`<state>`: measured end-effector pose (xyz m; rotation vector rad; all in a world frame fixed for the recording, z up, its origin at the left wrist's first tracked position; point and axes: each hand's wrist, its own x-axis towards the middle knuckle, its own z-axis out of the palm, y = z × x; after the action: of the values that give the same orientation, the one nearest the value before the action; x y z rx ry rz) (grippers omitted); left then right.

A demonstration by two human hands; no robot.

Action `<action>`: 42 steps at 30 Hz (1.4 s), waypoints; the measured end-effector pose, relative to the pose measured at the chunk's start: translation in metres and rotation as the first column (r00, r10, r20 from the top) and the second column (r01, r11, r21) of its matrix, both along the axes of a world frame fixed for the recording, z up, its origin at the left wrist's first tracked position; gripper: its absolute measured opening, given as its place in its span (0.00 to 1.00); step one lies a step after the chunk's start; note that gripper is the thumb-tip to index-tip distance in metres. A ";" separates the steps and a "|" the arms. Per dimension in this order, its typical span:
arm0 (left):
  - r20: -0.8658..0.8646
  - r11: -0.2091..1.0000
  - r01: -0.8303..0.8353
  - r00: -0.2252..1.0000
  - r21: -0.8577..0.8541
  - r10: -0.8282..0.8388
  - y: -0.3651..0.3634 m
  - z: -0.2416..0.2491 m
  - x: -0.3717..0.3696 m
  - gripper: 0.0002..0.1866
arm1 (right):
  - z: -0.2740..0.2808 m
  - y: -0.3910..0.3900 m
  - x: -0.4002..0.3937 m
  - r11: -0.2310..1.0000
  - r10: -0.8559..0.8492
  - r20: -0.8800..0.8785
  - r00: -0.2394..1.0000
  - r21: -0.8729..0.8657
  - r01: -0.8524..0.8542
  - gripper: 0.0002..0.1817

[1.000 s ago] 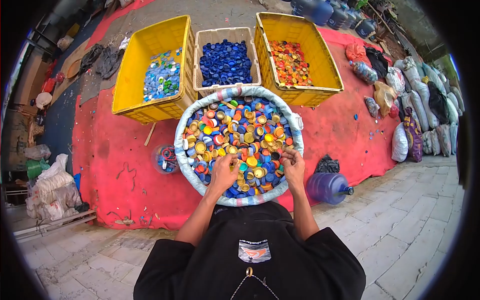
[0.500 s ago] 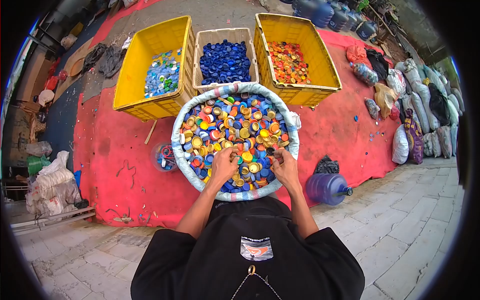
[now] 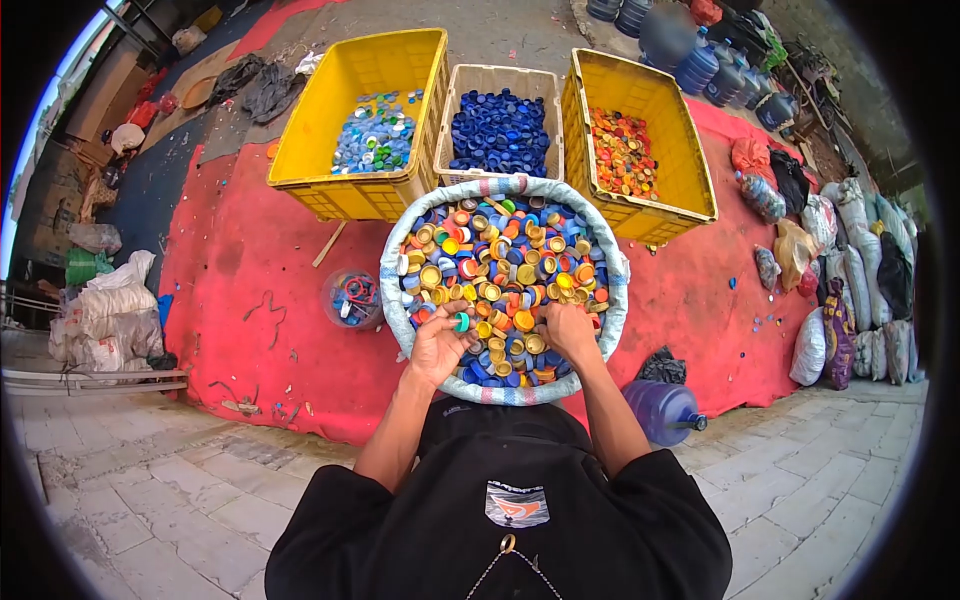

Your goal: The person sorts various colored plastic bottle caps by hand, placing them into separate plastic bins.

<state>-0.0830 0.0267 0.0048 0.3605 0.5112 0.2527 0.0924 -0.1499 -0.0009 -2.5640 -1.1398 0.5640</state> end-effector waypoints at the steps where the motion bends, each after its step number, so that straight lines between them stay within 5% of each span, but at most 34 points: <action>1: -0.011 0.999 -0.029 1.000 -0.027 0.028 -0.001 -0.002 -0.003 0.15 | -0.007 0.001 0.003 0.999 -0.004 -0.021 1.000 -0.039 0.003 0.07; 11: -0.129 0.997 -0.052 0.991 -0.057 0.045 -0.001 -0.010 -0.008 0.11 | -0.027 0.013 0.006 0.976 0.052 0.040 0.998 -0.214 -0.042 0.09; 17: -0.251 0.996 -0.007 0.968 0.086 0.028 0.000 -0.005 0.004 0.08 | -0.011 -0.005 0.006 0.999 -0.040 -0.164 0.986 -0.004 0.040 0.09; 21: -0.363 0.941 0.057 0.929 0.335 0.073 0.012 -0.001 0.021 0.09 | 0.027 -0.013 0.008 0.967 -0.119 -0.411 0.904 0.159 0.200 0.11; 24: -0.451 0.734 0.184 0.873 0.654 0.183 0.034 0.004 0.038 0.10 | 0.002 -0.026 0.007 0.796 -0.138 -0.681 0.719 0.356 0.490 0.10; 25: -0.359 0.560 0.146 0.886 0.815 0.292 0.044 -0.003 0.047 0.11 | 0.001 -0.028 0.005 0.661 -0.010 -0.802 0.597 0.443 0.606 0.08; 28: -0.371 0.168 0.331 0.802 0.929 0.468 0.076 -0.013 0.065 0.14 | 0.007 -0.034 -0.004 0.402 0.279 -0.941 0.190 0.294 0.867 0.05; 31: -0.274 -0.142 0.385 0.829 0.912 0.487 0.104 -0.023 0.081 0.14 | 0.008 -0.033 -0.014 0.325 0.397 -0.916 0.060 0.201 0.924 0.08; 42: -0.373 -0.284 0.536 0.802 0.795 0.468 0.112 -0.033 0.099 0.13 | 0.008 -0.032 -0.033 0.277 0.406 -0.914 -0.020 0.102 0.955 0.10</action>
<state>0.0163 0.1392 -0.0285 2.4119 0.8600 0.4785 0.0592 -0.1815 0.0067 -0.6949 0.1420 0.8865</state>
